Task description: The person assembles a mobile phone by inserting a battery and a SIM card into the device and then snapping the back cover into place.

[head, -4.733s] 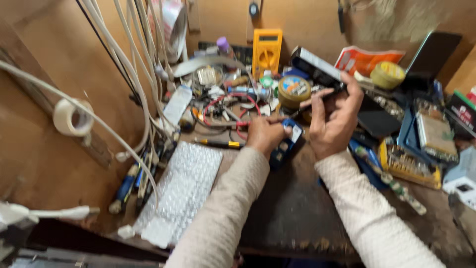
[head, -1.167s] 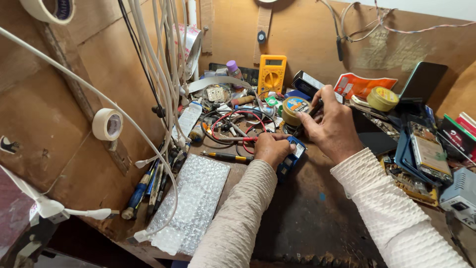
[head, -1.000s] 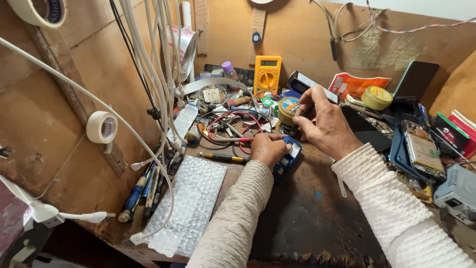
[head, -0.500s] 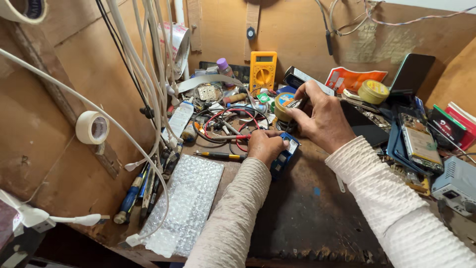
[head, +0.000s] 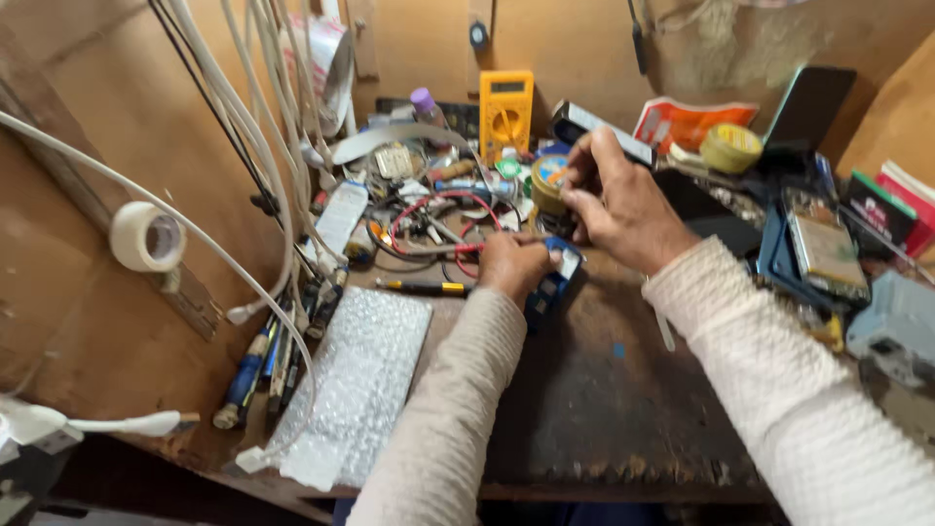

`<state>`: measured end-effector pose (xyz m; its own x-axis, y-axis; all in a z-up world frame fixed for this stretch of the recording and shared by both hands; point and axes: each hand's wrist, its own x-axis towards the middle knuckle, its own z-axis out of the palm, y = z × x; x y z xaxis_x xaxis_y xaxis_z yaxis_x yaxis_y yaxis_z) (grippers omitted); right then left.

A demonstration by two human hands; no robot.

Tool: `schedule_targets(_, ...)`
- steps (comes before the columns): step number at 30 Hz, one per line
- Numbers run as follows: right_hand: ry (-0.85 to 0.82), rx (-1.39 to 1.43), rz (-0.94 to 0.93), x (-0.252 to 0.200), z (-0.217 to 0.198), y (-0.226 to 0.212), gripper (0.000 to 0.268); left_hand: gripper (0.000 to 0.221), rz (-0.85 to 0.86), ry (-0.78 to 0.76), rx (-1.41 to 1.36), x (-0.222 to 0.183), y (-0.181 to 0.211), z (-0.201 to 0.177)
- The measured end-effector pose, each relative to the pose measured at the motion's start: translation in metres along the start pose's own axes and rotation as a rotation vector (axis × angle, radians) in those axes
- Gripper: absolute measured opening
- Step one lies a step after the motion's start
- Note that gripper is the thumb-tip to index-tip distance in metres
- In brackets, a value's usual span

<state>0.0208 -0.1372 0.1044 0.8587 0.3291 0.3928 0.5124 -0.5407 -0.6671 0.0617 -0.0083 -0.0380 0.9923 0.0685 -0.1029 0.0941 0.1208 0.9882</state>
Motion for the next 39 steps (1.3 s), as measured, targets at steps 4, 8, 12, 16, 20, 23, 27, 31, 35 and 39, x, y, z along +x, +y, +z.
schedule_targets(4,0.148,-0.209,-0.175,-0.004,0.001,-0.005,0.030,0.032,0.028,-0.020,-0.090,0.005,-0.008,0.002)
schedule_targets(8,0.089,-0.147,-0.240,-0.005,0.000,-0.003,0.032,0.030,0.034,-0.031,-0.067,0.004,-0.007,-0.002)
schedule_targets(12,0.032,-0.073,-0.075,-0.007,-0.003,-0.002,0.030,0.027,-0.027,-0.056,-0.067,0.005,0.001,-0.002)
schedule_targets(16,0.140,-0.265,-0.320,-0.011,0.002,0.002,0.036,0.026,-0.013,-0.051,-0.023,0.002,0.001,-0.002)
schedule_targets(20,0.021,-0.058,-0.116,-0.010,0.001,0.000,0.030,0.025,-0.001,-0.053,-0.042,0.005,-0.003,-0.003)
schedule_targets(23,0.185,-0.307,-0.396,-0.012,0.002,-0.002,0.036,0.026,0.008,-0.052,-0.044,0.005,-0.005,0.000)
schedule_targets(27,0.074,-0.093,-0.110,-0.009,0.004,-0.004,0.031,0.027,0.044,-0.036,-0.011,0.006,-0.008,-0.003)
schedule_targets(31,0.071,-0.094,-0.091,-0.005,0.000,0.002,0.031,0.026,0.029,-0.045,-0.045,0.003,-0.006,0.001)
schedule_targets(35,0.151,-0.228,-0.343,-0.003,0.005,0.009,0.034,0.024,0.027,-0.038,-0.021,-0.005,-0.002,-0.003)
schedule_targets(39,0.026,-0.028,0.074,-0.002,0.002,0.005,0.032,0.026,0.005,-0.038,-0.057,-0.005,-0.001,-0.003)
